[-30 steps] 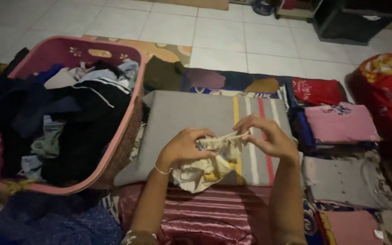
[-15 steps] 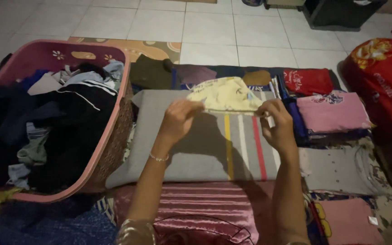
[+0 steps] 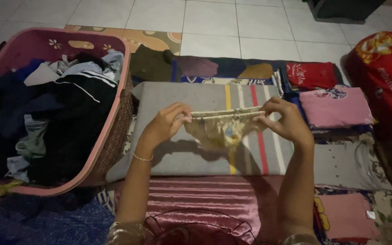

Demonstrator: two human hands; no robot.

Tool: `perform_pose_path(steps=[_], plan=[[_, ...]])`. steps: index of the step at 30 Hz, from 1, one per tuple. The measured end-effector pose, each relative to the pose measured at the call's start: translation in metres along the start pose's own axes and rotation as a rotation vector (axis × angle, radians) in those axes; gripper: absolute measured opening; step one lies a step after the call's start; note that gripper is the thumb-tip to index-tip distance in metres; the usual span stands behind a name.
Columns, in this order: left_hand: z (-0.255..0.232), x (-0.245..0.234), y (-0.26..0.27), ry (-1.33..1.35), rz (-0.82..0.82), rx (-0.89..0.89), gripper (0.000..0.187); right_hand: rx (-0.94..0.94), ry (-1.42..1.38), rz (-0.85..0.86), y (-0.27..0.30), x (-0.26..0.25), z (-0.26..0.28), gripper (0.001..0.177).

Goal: Folding various items of laundry including shirts and undergarments on a floor-based surface.

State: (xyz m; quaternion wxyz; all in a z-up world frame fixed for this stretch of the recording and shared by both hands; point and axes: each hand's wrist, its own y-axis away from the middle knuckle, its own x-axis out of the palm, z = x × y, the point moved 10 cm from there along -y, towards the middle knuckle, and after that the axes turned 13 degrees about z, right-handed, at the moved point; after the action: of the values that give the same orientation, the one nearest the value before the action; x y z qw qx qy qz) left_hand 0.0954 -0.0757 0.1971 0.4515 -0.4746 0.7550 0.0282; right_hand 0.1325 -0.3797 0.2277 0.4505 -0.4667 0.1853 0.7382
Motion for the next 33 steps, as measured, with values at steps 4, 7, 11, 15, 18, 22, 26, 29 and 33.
perform_pose_path(steps=[4,7,11,15,18,22,26,29,33], plan=[[-0.024,-0.017,0.008,0.078,-0.032,0.025,0.012,0.038,-0.12,0.055,-0.002,0.006,-0.003,0.022],[-0.024,-0.018,0.013,0.071,-0.078,-0.038,0.014,-0.177,-0.188,0.068,-0.002,0.005,0.001,0.019],[-0.032,-0.012,0.024,0.165,-0.178,-0.057,0.025,-0.19,-0.372,-0.005,-0.024,-0.012,0.023,0.031],[-0.003,0.007,0.067,0.323,-0.5,-0.232,0.036,-0.216,-0.482,-0.127,-0.097,0.034,-0.007,0.028],[0.063,0.077,0.113,0.287,-0.326,-0.791,0.032,-0.207,-0.174,-0.203,-0.123,0.078,0.022,0.031],[0.092,0.105,0.148,0.078,-0.186,-0.863,0.038,-0.351,0.058,-0.095,-0.122,0.147,0.022,0.046],[0.056,0.081,0.117,0.035,-0.263,-0.678,0.039,-0.248,0.021,-0.173,-0.082,0.199,0.008,0.047],[0.065,0.103,0.091,0.005,-0.207,-0.506,0.041,-0.261,0.1,-0.117,-0.044,0.228,0.028,0.051],[0.068,0.146,0.085,-0.164,0.034,-0.312,0.049,-0.126,0.327,0.121,-0.02,0.266,-0.027,0.058]])
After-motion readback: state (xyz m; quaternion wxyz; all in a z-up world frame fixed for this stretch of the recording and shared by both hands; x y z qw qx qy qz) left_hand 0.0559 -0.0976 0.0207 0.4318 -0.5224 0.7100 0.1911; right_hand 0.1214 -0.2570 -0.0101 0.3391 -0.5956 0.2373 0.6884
